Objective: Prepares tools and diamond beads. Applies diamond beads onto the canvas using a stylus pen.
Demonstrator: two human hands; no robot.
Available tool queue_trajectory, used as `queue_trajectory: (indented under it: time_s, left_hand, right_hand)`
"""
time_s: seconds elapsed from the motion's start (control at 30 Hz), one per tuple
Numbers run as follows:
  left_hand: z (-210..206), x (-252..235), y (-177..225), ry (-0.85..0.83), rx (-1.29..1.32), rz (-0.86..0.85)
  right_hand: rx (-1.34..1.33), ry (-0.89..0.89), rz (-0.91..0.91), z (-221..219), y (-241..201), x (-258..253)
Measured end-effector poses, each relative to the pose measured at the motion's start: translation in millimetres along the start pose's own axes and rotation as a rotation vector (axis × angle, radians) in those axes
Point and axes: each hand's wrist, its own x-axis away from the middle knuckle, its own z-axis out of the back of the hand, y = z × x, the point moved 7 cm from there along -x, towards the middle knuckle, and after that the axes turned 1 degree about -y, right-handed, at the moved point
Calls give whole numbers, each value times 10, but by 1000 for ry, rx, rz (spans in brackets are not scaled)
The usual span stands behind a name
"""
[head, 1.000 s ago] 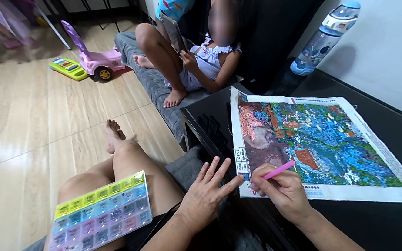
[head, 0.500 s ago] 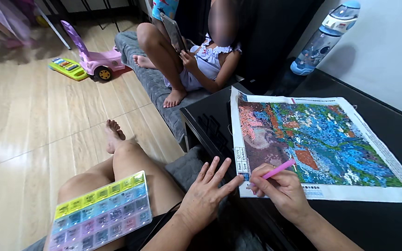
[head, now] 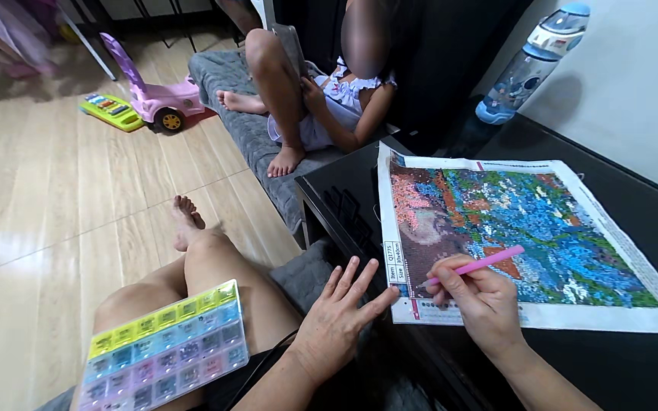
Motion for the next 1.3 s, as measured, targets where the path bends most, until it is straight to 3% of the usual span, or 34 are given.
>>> queue_trajectory:
  time_s: [1.3]
  left_hand:
    - [2,2,1,7,11,14]
  right_hand:
    - [45,-40,35,-51,47,10]
